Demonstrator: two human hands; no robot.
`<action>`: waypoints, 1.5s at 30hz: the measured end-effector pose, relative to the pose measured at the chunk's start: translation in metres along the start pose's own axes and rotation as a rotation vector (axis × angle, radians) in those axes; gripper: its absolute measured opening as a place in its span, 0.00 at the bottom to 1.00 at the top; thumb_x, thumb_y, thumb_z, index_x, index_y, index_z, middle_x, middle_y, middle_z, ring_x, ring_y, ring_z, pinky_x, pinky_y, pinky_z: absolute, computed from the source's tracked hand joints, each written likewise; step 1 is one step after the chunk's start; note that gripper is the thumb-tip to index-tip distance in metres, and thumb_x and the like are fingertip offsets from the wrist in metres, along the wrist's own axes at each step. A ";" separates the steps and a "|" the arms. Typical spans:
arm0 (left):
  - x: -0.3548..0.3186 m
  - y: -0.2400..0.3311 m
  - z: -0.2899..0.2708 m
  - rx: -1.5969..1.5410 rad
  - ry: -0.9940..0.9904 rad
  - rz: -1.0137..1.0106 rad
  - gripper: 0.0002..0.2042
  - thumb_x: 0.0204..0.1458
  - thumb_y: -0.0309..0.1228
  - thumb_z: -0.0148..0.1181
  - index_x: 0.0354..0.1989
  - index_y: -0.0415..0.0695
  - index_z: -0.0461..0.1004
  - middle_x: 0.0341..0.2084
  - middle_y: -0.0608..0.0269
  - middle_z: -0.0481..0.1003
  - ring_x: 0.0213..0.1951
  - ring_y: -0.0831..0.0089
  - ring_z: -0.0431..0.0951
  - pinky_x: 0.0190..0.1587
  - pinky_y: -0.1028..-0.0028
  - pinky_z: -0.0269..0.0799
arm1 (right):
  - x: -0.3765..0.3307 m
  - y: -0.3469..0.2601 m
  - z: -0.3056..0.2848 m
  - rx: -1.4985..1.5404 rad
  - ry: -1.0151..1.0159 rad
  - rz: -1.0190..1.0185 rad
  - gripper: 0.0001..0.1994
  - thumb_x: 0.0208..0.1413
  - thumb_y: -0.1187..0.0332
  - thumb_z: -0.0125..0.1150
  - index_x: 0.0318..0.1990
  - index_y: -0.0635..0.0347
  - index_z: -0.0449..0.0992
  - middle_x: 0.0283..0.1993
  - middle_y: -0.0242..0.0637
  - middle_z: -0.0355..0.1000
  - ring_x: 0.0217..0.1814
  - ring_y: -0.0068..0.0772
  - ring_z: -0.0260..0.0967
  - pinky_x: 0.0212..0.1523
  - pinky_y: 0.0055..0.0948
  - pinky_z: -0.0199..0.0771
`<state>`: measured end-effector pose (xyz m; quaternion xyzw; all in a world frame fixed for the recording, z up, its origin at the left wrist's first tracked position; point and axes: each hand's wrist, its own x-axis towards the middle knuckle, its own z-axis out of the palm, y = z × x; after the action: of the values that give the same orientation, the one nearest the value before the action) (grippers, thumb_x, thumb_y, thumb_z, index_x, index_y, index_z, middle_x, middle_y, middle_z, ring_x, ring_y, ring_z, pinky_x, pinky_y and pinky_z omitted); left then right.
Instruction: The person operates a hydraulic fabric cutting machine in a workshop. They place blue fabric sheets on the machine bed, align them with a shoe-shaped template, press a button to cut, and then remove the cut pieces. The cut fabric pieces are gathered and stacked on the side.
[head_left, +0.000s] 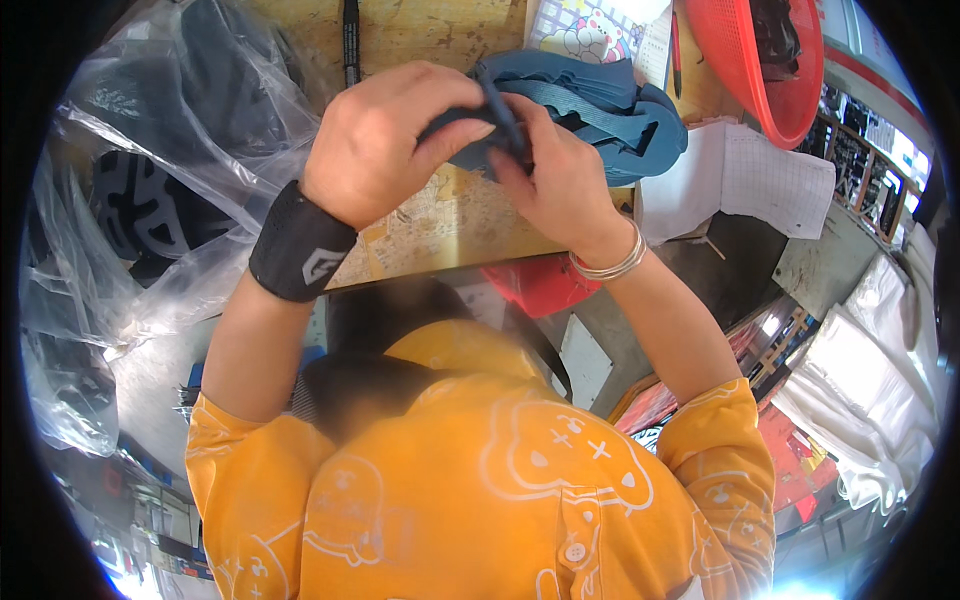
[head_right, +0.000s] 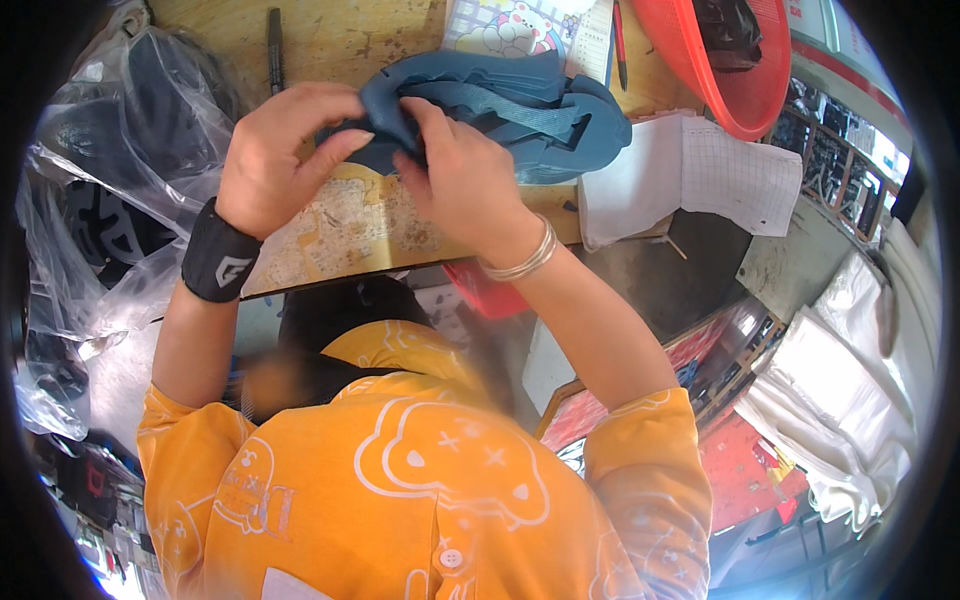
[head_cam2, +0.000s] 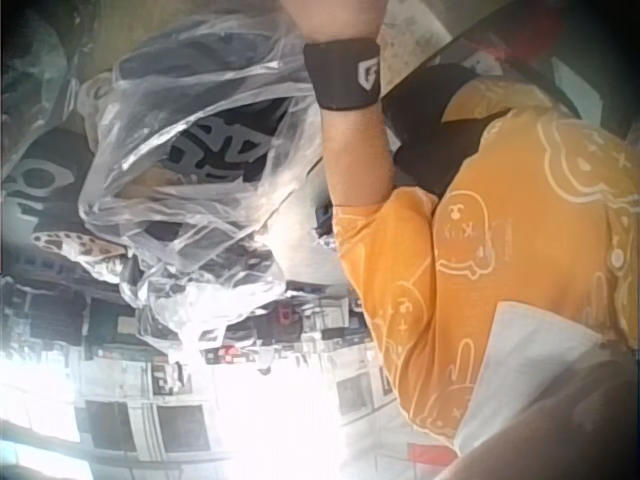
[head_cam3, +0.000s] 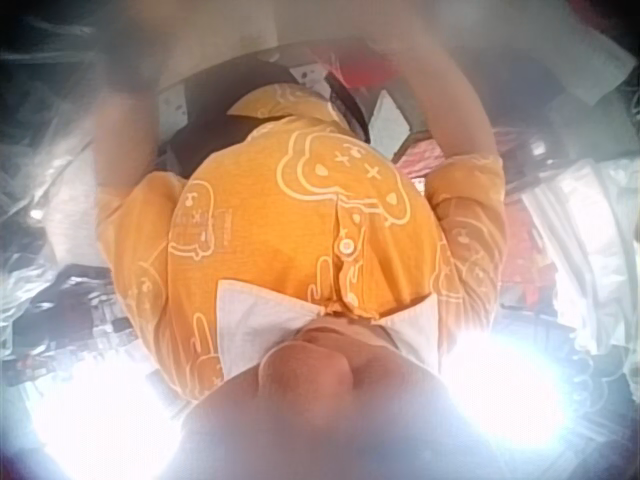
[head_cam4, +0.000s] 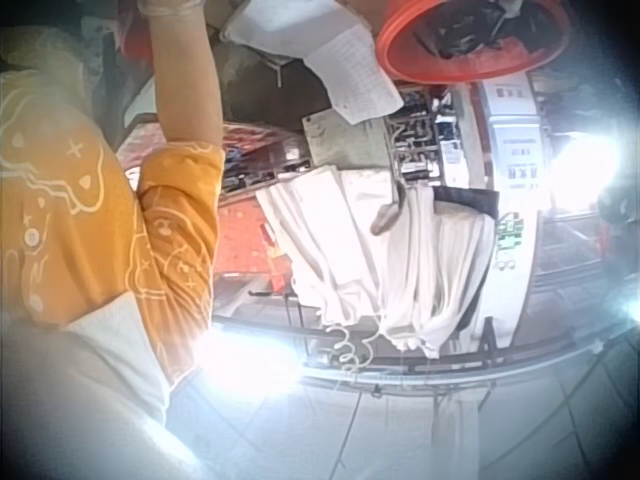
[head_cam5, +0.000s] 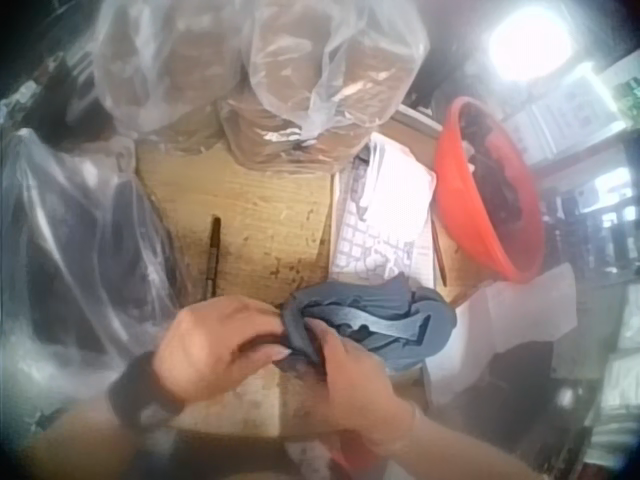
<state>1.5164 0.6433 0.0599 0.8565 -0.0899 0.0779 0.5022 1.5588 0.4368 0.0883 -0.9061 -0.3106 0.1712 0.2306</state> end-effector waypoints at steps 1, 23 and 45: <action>0.000 -0.002 0.000 -0.066 0.036 -0.028 0.22 0.39 0.28 0.70 0.45 0.42 0.74 0.38 0.56 0.75 0.39 0.56 0.75 0.42 0.64 0.73 | 0.000 0.001 -0.001 0.068 0.004 0.068 0.20 0.54 0.70 0.57 0.55 0.62 0.66 0.33 0.42 0.77 0.29 0.43 0.74 0.33 0.32 0.74; -0.007 -0.016 -0.001 0.205 -0.138 0.057 0.23 0.32 0.25 0.70 0.42 0.42 0.73 0.42 0.58 0.71 0.47 0.56 0.71 0.48 0.65 0.69 | -0.003 0.009 -0.002 0.231 -0.059 0.105 0.19 0.56 0.70 0.55 0.55 0.62 0.64 0.36 0.42 0.77 0.34 0.45 0.75 0.36 0.34 0.74; 0.004 -0.010 -0.013 0.129 -0.232 0.059 0.10 0.38 0.25 0.68 0.33 0.44 0.79 0.32 0.63 0.72 0.38 0.61 0.73 0.41 0.66 0.72 | -0.002 0.003 -0.010 0.224 -0.039 0.152 0.23 0.52 0.65 0.60 0.54 0.63 0.63 0.36 0.52 0.74 0.38 0.54 0.73 0.38 0.41 0.74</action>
<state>1.5223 0.6593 0.0589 0.8872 -0.1674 -0.0016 0.4299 1.5636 0.4304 0.0948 -0.8922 -0.2245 0.2393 0.3105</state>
